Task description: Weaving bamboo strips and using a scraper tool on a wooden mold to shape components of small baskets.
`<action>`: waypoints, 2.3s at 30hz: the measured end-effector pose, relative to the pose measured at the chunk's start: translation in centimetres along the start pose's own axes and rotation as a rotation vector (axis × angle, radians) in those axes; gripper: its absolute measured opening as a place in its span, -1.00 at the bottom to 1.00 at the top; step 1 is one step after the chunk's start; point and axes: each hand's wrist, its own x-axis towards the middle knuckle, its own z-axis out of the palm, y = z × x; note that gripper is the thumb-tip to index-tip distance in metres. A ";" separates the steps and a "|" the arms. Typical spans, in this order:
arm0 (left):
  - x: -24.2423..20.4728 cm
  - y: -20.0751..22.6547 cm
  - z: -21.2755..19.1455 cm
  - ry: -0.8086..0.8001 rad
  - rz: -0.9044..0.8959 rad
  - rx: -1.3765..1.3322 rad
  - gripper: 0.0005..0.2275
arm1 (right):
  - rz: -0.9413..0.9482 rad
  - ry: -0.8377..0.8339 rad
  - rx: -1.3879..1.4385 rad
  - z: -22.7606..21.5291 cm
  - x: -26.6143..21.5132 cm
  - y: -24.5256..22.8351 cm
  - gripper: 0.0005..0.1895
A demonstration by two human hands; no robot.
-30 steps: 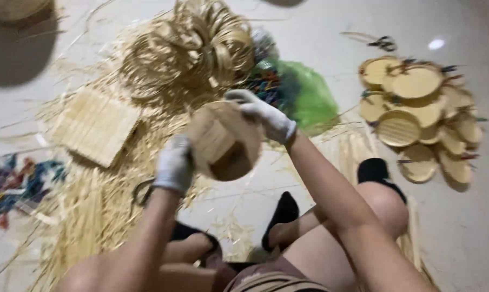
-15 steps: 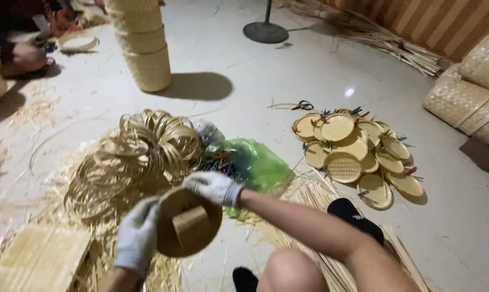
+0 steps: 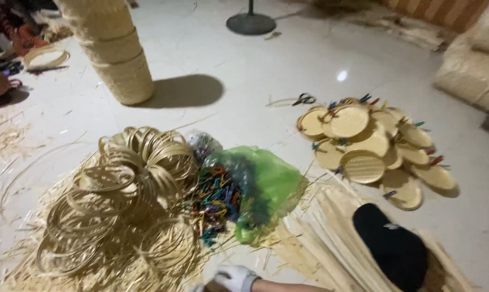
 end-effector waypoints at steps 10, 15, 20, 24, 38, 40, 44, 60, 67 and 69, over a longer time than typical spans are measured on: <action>-5.9 8.9 6.3 0.152 -0.277 0.016 -0.56 | 0.142 0.101 -0.257 8.3 1.7 9.4 -0.57; -5.7 10.2 7.0 0.166 -0.065 0.297 -0.66 | 0.288 0.040 -0.242 7.1 1.1 7.0 -0.56; -5.1 0.3 6.1 0.151 0.514 0.759 -0.69 | 0.177 0.088 -0.400 8.0 1.4 8.4 -0.65; -5.4 0.5 6.6 0.158 0.002 0.341 -0.59 | 0.282 0.141 -0.260 8.1 1.1 8.0 -0.63; -10.2 31.0 7.6 -0.292 0.327 1.071 -0.15 | 0.256 -0.202 -0.123 -0.4 3.6 5.8 -0.51; -11.5 27.0 9.0 -0.279 0.360 1.084 -0.25 | 0.236 -0.233 -0.153 -0.2 3.7 6.2 -0.53; -12.6 22.7 9.0 -0.226 0.487 1.008 -0.34 | 0.228 -0.229 -0.282 0.7 4.3 6.7 -0.61; -15.0 23.7 -2.1 0.778 -0.383 1.247 -0.43 | 0.071 -0.146 -0.300 0.0 3.9 -2.7 -0.66; -8.3 14.3 2.0 0.027 -0.453 0.306 -0.80 | 0.060 -0.325 -0.400 0.9 5.9 -3.5 -0.71; -8.2 15.7 3.0 0.043 -0.453 0.377 -0.81 | 0.093 -0.344 -0.414 1.8 5.4 -2.9 -0.71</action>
